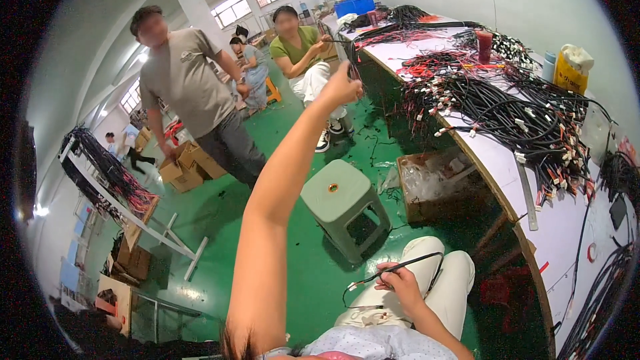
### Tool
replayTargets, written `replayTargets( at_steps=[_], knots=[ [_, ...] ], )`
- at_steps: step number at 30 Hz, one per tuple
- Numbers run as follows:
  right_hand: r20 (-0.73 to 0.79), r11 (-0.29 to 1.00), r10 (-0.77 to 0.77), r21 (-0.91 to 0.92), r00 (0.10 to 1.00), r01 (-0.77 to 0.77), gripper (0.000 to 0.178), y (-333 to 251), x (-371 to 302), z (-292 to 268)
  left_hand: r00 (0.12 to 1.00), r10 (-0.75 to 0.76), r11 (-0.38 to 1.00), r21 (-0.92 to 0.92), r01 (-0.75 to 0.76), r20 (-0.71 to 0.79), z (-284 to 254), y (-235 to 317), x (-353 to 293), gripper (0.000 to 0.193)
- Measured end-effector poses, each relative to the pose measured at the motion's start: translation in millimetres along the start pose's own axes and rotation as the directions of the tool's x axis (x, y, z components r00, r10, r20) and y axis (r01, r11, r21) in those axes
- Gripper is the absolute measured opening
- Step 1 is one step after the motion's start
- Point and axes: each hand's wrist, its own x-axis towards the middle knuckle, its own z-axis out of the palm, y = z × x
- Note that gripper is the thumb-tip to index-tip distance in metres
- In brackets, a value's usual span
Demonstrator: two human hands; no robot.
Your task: The person assembles wire harnesses by attaching plastic connectors to the wires and wrapping electrical tape around the cables by hand.
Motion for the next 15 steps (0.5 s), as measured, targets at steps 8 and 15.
replayTargets(
  at_steps=[8, 15],
  knots=[
    [-0.04, 0.999, -0.046, 0.015, 0.998, 0.046, 0.03, 6, 10, -9, 0.756, 0.273, 0.918, 0.076, -0.39, 0.595, 96, -9, -230, 0.046],
    [-0.043, 0.985, -0.143, -0.106, 0.989, 0.138, 0.021, 21, 14, -11, 0.765, 0.171, 0.985, -0.101, -0.138, 0.621, 132, -26, -336, 0.036]
  ],
)
